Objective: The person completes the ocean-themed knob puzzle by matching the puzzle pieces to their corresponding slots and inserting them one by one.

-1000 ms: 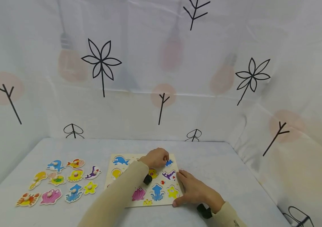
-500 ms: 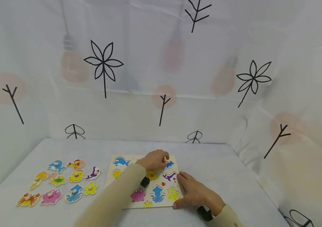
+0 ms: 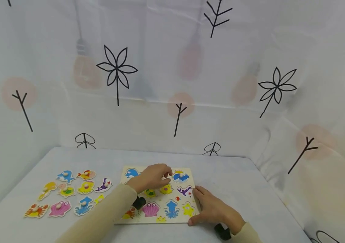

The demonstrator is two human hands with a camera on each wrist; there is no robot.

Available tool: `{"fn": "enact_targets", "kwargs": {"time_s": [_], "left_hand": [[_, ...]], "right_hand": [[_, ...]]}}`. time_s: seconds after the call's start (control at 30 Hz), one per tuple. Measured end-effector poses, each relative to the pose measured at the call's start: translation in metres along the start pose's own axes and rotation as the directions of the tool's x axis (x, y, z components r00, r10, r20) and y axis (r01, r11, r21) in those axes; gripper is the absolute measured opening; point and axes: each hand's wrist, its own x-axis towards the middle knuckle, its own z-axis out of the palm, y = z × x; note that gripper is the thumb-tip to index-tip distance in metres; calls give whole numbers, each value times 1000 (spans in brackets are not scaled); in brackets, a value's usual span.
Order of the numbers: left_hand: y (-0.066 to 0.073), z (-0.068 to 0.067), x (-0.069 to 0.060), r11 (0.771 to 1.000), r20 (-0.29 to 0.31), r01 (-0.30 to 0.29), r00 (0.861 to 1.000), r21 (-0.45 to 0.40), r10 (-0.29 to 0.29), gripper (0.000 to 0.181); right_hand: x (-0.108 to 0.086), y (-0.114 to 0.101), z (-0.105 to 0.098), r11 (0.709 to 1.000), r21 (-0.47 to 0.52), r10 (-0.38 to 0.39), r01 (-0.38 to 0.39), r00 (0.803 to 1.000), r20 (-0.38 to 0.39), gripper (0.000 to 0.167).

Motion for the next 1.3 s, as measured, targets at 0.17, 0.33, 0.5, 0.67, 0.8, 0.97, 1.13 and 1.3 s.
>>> {"fn": "enact_targets", "kwargs": {"time_s": [0.17, 0.33, 0.5, 0.67, 0.8, 0.97, 1.13, 1.3], "left_hand": [[-15, -6, -26, 1000, -42, -7, 999, 1, 7, 26], [-34, -12, -55, 1000, -88, 13, 996, -5, -13, 25], [-52, -16, -76, 998, -108, 58, 992, -13, -59, 24], [-69, -22, -92, 994, -120, 105, 987, -8, -105, 22], [-82, -29, -99, 993, -125, 119, 985, -3, -119, 21], [-99, -35, -104, 991, -136, 133, 982, 4, -131, 20], [-118, -40, -115, 979, -132, 205, 970, 12, -202, 22], [-133, -47, -123, 967, -125, 253, 960, -6, -252, 25]], "right_hand": [[3, -1, 3, 1000, -4, 7, -7, 1000, 4, 120], [7, -5, 7, 1000, -1, -2, 2, 1000, 16, 120], [7, -6, 8, 1000, -4, 14, -14, 1000, 22, 120], [6, -5, 8, 1000, -9, 10, -9, 1000, 19, 121], [4, 1, 8, 1000, -11, 21, -21, 1000, 15, 123], [-1, 5, 7, 1000, -12, 28, -29, 1000, -3, 122], [-2, 3, 6, 1000, -1, -1, 1, 1000, 0, 121], [-1, 1, 3, 1000, -1, 5, -5, 1000, 2, 121]]}}
